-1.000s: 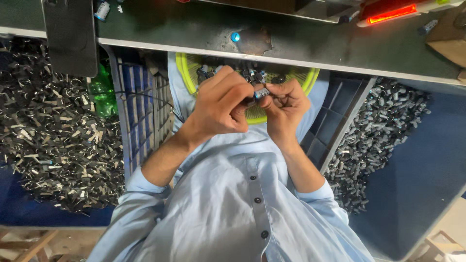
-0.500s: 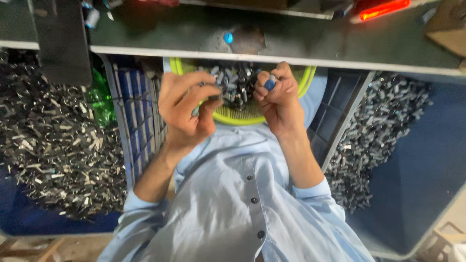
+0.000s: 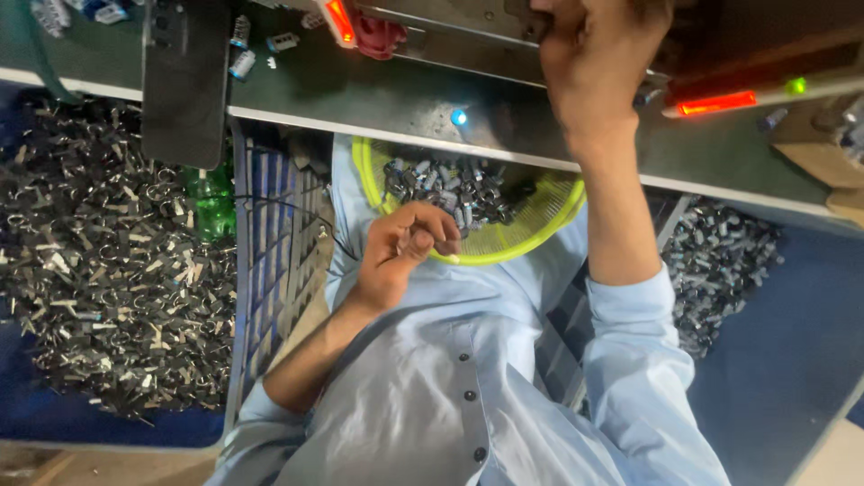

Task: The person repeatedly picks small cylindrical components from a yellow basket, inserts them into a machine slot, and returns them to the basket. The person handles the components one at a time throughout the clip.

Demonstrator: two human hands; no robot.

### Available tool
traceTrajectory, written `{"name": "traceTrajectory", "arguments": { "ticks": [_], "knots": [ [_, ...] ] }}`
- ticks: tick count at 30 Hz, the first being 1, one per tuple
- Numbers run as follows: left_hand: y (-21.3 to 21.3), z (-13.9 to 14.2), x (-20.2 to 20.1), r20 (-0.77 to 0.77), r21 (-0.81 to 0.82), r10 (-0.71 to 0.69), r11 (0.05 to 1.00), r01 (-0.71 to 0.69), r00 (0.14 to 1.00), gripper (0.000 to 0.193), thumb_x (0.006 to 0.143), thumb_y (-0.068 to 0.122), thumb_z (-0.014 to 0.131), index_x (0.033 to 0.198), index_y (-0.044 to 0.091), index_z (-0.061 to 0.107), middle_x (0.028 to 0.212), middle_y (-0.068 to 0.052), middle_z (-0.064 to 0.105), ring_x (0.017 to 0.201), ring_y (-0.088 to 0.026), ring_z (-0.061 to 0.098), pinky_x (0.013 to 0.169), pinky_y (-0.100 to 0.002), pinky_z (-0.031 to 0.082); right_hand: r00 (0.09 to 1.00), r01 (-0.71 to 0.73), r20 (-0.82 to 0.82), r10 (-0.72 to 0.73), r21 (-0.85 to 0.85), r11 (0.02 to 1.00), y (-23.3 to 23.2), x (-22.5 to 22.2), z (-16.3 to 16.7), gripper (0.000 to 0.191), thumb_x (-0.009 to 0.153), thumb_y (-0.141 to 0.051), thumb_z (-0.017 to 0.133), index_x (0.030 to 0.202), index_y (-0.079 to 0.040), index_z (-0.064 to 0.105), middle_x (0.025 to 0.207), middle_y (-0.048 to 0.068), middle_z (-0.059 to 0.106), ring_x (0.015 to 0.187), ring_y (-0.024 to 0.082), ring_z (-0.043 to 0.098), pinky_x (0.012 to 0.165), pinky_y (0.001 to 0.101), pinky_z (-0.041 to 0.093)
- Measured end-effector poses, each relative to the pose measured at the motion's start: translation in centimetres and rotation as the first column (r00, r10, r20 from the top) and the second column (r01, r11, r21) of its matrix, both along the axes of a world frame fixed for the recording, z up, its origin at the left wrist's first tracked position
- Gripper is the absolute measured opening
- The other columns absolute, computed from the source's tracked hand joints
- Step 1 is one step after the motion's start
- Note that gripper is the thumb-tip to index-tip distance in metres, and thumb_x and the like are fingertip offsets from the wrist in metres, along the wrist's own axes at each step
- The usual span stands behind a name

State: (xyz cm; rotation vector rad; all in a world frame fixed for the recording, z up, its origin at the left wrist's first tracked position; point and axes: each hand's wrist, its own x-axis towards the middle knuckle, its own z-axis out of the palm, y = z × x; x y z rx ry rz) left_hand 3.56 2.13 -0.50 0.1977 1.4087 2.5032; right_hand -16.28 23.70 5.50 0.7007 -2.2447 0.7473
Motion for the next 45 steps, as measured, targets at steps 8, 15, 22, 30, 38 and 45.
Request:
{"name": "traceTrajectory", "arguments": {
  "ticks": [8, 15, 22, 30, 38, 45],
  "knots": [
    [-0.1, -0.6, -1.5, -0.012, -0.137, -0.069, 0.988, 0.067, 0.998, 0.030, 0.107, 0.030, 0.064, 0.098, 0.002, 0.063, 0.091, -0.005, 0.065, 0.079, -0.011, 0.061, 0.070, -0.025, 0.049, 0.991, -0.011, 0.131, 0.014, -0.017, 1.000, 1.8, 5.8, 1.5, 0.022, 0.088, 0.011, 0.058, 0.100, -0.002, 0.072, 0.082, 0.011, 0.063, 0.073, 0.029, 0.061, 0.085, 0.0501, 0.048],
    [0.2, 0.3, -2.6, -0.026, -0.081, 0.032, 0.996, -0.034, 0.999, 0.018, 0.104, 0.017, 0.069, 0.100, 0.000, 0.063, 0.091, -0.005, 0.064, 0.075, -0.011, 0.056, 0.069, -0.024, 0.045, 0.774, 0.007, 0.540, 0.332, -0.532, 0.847, -3.5, 16.1, -5.2, 0.029, 0.094, -0.014, 0.073, 0.118, 0.002, 0.069, 0.115, 0.014, 0.074, 0.104, 0.028, 0.072, 0.097, 0.0364, 0.054],
    [0.6, 1.4, -3.5, -0.056, -0.281, 0.009, 0.959, -0.025, 0.998, 0.027, 0.088, 0.002, 0.075, 0.110, 0.000, 0.058, 0.094, -0.007, 0.067, 0.086, -0.014, 0.067, 0.076, -0.027, 0.053, 0.821, 0.207, 0.527, 0.219, -0.633, 0.746, -4.2, 20.4, -9.2, 0.020, 0.086, 0.013, 0.068, 0.102, 0.000, 0.071, 0.110, 0.014, 0.074, 0.094, 0.019, 0.073, 0.082, 0.0236, 0.059],
    [0.6, 2.4, -5.4, -0.774, -0.490, -0.072, 0.697, -0.523, 0.629, 0.033, 0.080, -0.010, 0.074, 0.109, 0.002, 0.062, 0.096, -0.011, 0.061, 0.083, -0.030, 0.065, 0.072, -0.038, 0.053, 0.713, 0.316, 0.355, 0.604, -0.933, 0.175, -3.1, 18.0, -9.1, 0.025, 0.095, 0.007, 0.067, 0.112, -0.005, 0.054, 0.108, 0.017, 0.074, 0.092, 0.019, 0.072, 0.083, 0.0285, 0.059],
    [-2.0, 0.6, -3.5, -0.855, -0.511, -0.398, 0.536, -0.672, 0.333, 0.033, 0.084, 0.005, 0.072, 0.116, -0.002, 0.065, 0.105, -0.013, 0.063, 0.084, -0.028, 0.064, 0.074, -0.040, 0.056, 0.552, 0.486, 0.392, 0.736, -0.868, 0.098, -3.9, 19.6, -12.2, 0.030, 0.093, 0.005, 0.074, 0.108, -0.004, 0.049, 0.100, 0.016, 0.070, 0.093, 0.020, 0.068, 0.081, 0.0276, 0.055],
    [-10.1, 1.1, -2.9, -0.519, 0.626, 0.202, 0.751, 0.209, 0.831, 0.037, 0.090, 0.036, 0.064, 0.095, 0.003, 0.079, 0.090, -0.014, 0.078, 0.075, -0.026, 0.074, 0.063, -0.036, 0.061, 0.806, 0.231, 0.384, 0.450, -0.905, 0.357, -3.5, 14.7, -6.9, 0.035, 0.091, 0.011, 0.070, 0.103, -0.008, 0.043, 0.095, 0.018, 0.071, 0.076, 0.020, 0.064, 0.060, 0.0283, 0.050]
  ]
}}
